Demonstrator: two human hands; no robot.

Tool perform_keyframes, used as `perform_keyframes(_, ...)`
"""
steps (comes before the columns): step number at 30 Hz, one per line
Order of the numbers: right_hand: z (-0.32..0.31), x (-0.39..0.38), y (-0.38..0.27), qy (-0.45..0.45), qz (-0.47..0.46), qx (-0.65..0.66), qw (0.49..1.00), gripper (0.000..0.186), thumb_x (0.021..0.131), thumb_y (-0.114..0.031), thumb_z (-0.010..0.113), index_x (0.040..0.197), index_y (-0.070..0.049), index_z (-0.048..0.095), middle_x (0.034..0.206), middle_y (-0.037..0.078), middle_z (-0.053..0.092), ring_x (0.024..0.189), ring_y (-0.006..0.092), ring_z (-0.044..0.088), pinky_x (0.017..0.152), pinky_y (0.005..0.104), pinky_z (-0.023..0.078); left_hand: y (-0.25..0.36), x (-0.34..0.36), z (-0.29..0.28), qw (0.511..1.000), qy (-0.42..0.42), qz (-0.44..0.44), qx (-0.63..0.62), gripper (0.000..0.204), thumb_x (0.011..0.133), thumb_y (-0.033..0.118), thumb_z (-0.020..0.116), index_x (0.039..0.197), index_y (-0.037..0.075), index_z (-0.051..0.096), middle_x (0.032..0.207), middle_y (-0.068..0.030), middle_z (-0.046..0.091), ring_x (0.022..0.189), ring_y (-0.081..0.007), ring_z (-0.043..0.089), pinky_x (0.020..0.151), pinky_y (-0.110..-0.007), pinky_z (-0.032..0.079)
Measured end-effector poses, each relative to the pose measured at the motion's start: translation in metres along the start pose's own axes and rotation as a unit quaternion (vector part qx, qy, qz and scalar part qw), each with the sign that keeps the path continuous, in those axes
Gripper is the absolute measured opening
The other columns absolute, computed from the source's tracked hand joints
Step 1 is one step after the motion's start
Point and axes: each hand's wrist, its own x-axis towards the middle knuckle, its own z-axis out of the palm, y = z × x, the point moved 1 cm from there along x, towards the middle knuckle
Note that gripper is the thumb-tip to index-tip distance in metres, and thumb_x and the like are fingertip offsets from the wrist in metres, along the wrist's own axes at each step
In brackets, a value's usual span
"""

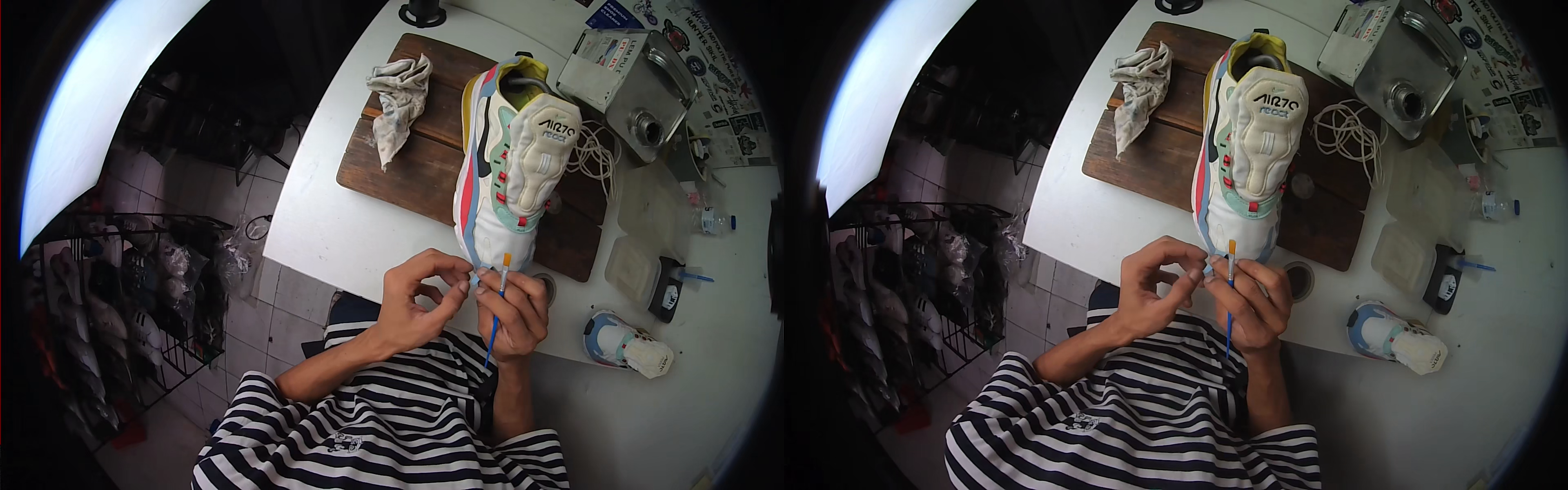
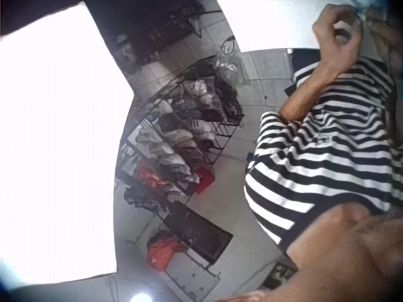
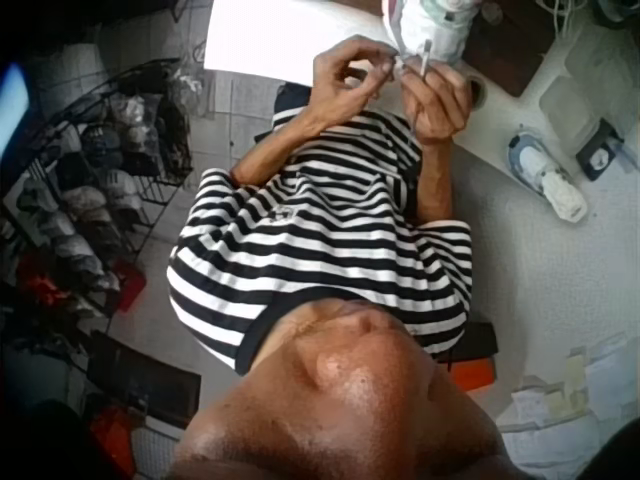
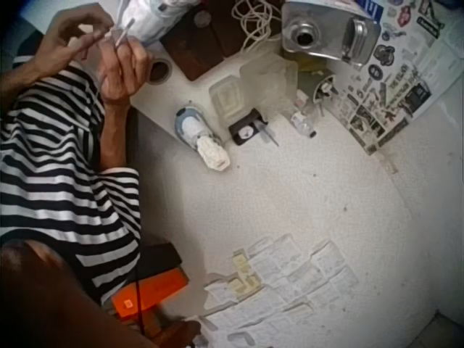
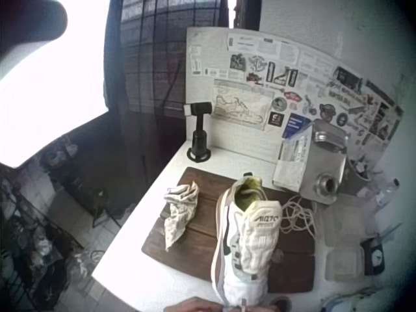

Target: Using a small paintbrush to apply blue paint to the midsole or accents of a sneaker.

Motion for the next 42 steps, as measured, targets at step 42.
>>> perform_keyframes(42,-0.011,0.013,0.016,-0.094,-0.144,-0.205,0.963,0.018,0.092,-0.028,0.058,0.099,-0.020,0.073,0.102,-0.005,0.076,0.115,0.0164,0.059,0.094,0.0405,0.039,-0.015,0.022,-0.003,0.997,-0.014,-0.016,0.079,0.025,0.082,0.012,0.083,0.091,0.003,0.062,0.080,0.0012,0.061,0.069,-0.0029,0.057,0.051,-0.019,0.046)
